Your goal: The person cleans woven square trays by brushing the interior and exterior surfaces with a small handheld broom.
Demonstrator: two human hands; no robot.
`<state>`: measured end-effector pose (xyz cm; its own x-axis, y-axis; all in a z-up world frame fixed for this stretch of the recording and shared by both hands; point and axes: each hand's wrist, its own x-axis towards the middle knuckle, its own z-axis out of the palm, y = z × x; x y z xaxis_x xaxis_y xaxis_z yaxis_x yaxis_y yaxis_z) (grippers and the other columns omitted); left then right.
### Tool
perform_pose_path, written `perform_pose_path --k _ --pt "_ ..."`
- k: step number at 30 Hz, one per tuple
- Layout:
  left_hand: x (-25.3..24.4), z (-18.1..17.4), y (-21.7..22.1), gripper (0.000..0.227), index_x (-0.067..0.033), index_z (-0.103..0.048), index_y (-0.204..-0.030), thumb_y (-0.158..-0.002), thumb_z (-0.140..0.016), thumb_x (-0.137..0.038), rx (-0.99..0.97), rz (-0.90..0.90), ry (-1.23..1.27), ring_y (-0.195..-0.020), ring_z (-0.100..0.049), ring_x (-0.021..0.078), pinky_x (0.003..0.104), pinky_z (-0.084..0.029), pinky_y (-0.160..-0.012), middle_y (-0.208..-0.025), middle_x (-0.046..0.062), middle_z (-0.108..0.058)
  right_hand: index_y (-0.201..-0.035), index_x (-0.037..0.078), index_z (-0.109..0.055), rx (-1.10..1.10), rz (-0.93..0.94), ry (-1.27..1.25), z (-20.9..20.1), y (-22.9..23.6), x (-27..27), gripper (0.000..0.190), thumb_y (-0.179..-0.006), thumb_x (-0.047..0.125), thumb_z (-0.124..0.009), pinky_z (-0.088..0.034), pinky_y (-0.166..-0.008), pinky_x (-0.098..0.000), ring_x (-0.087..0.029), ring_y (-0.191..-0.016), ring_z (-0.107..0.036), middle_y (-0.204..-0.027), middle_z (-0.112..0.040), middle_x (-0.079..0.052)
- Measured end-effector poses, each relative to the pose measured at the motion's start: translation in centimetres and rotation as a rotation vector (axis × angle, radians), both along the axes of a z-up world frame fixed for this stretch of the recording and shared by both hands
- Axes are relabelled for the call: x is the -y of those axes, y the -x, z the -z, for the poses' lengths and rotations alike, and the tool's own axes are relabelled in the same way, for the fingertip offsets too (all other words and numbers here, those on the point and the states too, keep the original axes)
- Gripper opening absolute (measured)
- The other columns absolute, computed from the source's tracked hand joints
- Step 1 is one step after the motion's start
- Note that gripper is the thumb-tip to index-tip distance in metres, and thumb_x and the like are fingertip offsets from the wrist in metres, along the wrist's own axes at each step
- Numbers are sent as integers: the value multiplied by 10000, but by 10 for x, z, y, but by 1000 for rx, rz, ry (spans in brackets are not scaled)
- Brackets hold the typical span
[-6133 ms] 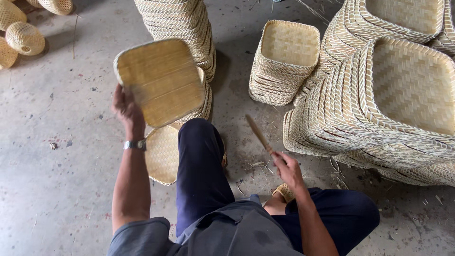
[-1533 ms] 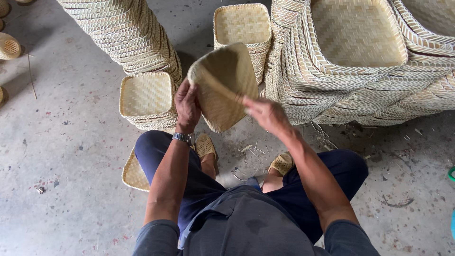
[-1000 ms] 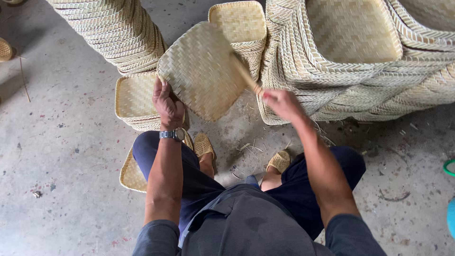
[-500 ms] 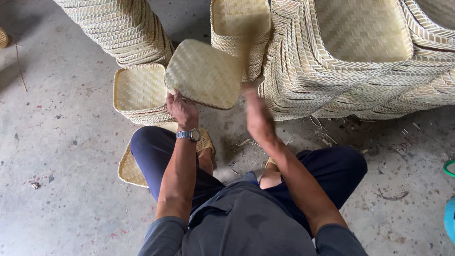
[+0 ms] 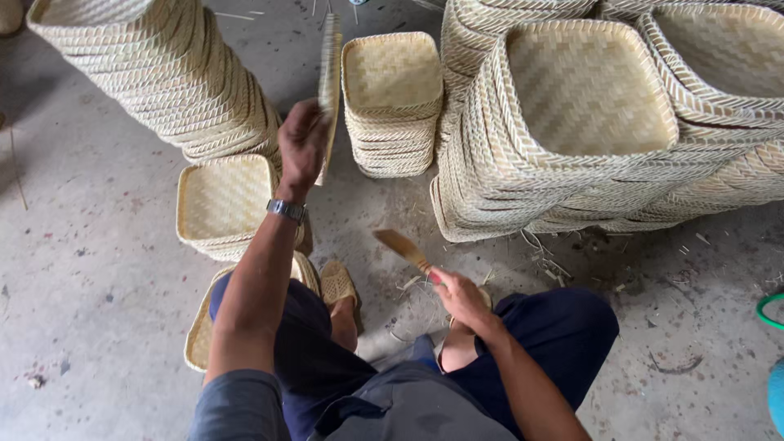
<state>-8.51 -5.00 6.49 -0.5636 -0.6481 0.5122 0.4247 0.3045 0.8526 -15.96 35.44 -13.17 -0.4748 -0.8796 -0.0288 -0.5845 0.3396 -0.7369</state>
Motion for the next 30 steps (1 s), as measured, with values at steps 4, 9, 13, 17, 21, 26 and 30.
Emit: perform_pose_path --k 4,9,13,17,21,26,30 --pt "23 7 77 118 -95 -755 -1088 -998 -711 -157 477 -261 835 -920 -646 204 367 -555 -814 -1012 42 -713 -1327 64 -606 -28 -48 119 -14 -11 13 438 -893 97 -654 -562 -754 -485 -423 -889 -692 -998 -711 -257" --pt "58 46 145 212 -118 -767 -1040 -883 -639 -58 575 -119 1176 -968 -628 295 439 -513 -846 -975 63 -693 -1327 111 -617 -69 -78 -115 -44 -15 27 453 -880 38 -612 -559 -697 -494 -405 -821 -692 -974 -667 -243" --pt "75 82 180 294 -151 -763 -1002 -792 -617 -6 627 -51 1251 -1008 -627 269 441 -494 -887 -983 41 -688 -1353 105 -583 -3 -91 -177 -48 -10 38 476 -883 35 -604 -567 -685 -484 -387 -805 -695 -988 -649 -235" --pt "79 113 208 298 -147 -753 -979 -771 -603 5 654 -32 1230 -1025 -620 271 451 -486 -915 -1004 41 -688 -1342 86 -586 -70 -98 -88 -49 -7 44 466 -881 39 -629 -556 -689 -500 -407 -801 -685 -961 -639 -242" --pt "75 138 235 220 -116 -726 -940 -825 -587 9 668 -18 1201 -1026 -611 296 468 -488 -920 -1005 80 -679 -1365 89 -551 -38 -113 -147 -57 -5 49 468 -909 86 -659 -541 -672 -517 -415 -779 -666 -881 -614 -215" --pt "63 152 262 168 -104 -688 -863 -835 -563 5 739 -4 1204 -1019 -610 310 475 -491 -920 -991 100 -672 -1360 90 -551 -50 -123 -157 -59 -6 53 468 -909 99 -677 -536 -638 -520 -405 -748 -661 -867 -594 -212" --pt "52 163 279 151 -90 -666 -921 -855 -558 -9 830 -42 1211 -1044 -620 292 464 -493 -933 -1010 108 -666 -1377 67 -544 -8 -135 -195 -55 -5 51 456 -939 104 -661 -552 -606 -470 -336 -729 -678 -861 -593 -189"
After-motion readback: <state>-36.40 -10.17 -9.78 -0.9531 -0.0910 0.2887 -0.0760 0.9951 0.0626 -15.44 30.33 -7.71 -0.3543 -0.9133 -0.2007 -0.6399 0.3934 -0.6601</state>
